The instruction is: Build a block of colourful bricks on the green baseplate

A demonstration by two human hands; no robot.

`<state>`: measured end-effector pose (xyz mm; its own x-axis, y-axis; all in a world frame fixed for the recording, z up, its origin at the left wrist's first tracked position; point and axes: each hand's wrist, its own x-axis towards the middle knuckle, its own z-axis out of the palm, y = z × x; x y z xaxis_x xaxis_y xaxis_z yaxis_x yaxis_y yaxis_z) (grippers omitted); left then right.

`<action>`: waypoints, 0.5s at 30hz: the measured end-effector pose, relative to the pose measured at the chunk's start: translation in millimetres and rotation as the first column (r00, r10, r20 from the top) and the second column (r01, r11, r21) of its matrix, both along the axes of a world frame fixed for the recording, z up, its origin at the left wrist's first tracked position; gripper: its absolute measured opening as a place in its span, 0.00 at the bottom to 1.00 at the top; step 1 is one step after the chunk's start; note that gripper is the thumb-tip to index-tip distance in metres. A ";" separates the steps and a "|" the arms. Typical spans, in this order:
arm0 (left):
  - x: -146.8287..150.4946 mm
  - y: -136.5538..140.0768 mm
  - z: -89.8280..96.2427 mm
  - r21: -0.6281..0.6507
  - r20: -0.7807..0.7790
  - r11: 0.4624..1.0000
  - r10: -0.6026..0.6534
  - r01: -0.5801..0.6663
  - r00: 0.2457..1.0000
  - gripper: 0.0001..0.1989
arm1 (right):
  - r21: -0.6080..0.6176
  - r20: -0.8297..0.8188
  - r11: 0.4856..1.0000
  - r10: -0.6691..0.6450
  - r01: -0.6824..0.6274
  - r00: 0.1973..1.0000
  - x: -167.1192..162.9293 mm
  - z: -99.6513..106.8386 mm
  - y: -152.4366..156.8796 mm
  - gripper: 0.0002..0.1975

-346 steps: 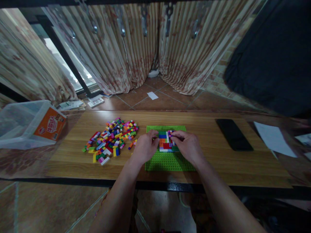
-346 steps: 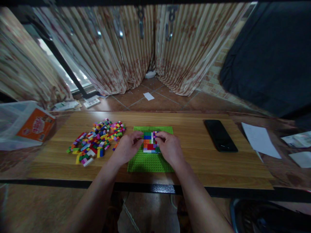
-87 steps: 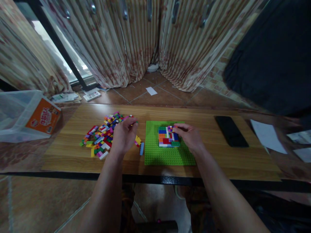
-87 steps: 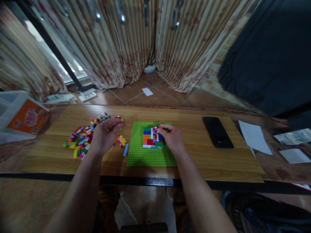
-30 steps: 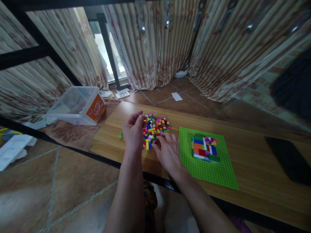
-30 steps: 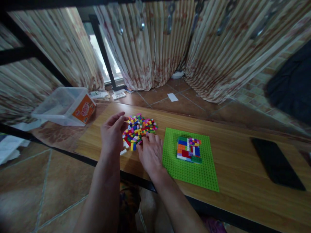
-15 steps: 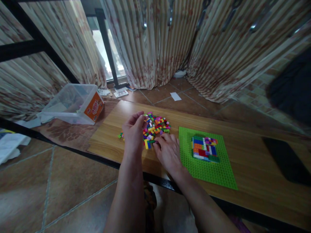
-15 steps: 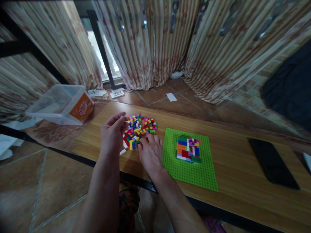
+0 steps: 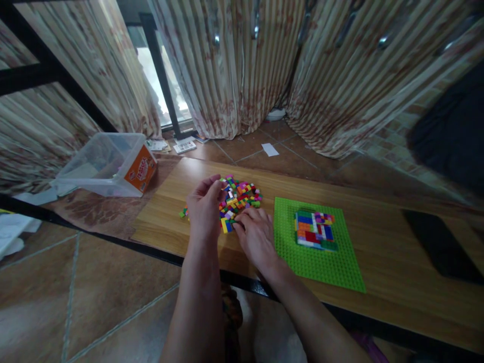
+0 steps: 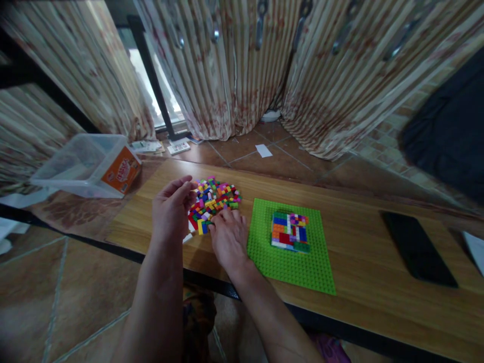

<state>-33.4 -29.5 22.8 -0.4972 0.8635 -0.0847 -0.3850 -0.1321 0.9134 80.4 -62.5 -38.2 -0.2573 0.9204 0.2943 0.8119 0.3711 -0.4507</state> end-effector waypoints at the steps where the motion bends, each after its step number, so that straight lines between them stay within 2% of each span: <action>1: 0.0 0.2 0.2 -0.004 -0.003 1.000 0.002 -0.002 1.000 0.11 | -0.004 -0.038 1.000 -0.002 0.002 0.999 1.3 4.1 -0.9 0.05; 4: 0.8 0.1 0.7 -0.034 -0.022 0.999 -0.030 0.029 0.999 0.12 | -0.045 -0.247 0.999 -0.023 0.013 0.969 11.2 21.8 -4.1 0.07; 6: 2.3 -0.3 0.5 -0.055 -0.046 0.995 -0.084 0.081 0.995 0.12 | -0.059 -0.408 0.997 -0.068 0.048 0.910 25.3 34.3 -5.2 0.08; 10: 6.8 -0.3 -2.2 -0.085 -0.126 0.985 -0.161 0.151 0.979 0.12 | -0.024 -0.582 0.977 -0.185 0.211 0.792 78.6 49.2 -1.9 0.08; 12: 9.1 0.6 -4.7 -0.092 -0.178 0.987 -0.150 0.135 0.973 0.12 | -0.030 -0.614 0.935 -0.296 0.354 0.732 115.6 49.9 0.1 0.10; 15: 12.4 3.0 -9.5 -0.101 -0.238 0.986 -0.155 0.134 0.959 0.15 | -0.080 -0.574 0.842 -0.477 0.534 0.666 171.0 44.7 -1.3 0.11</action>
<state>-21.0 -26.5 13.3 -0.3818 0.9229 -0.0505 -0.1582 -0.0115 0.9873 251.4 -63.8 6.5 0.4731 0.8234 0.3134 0.5038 0.0390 -0.8629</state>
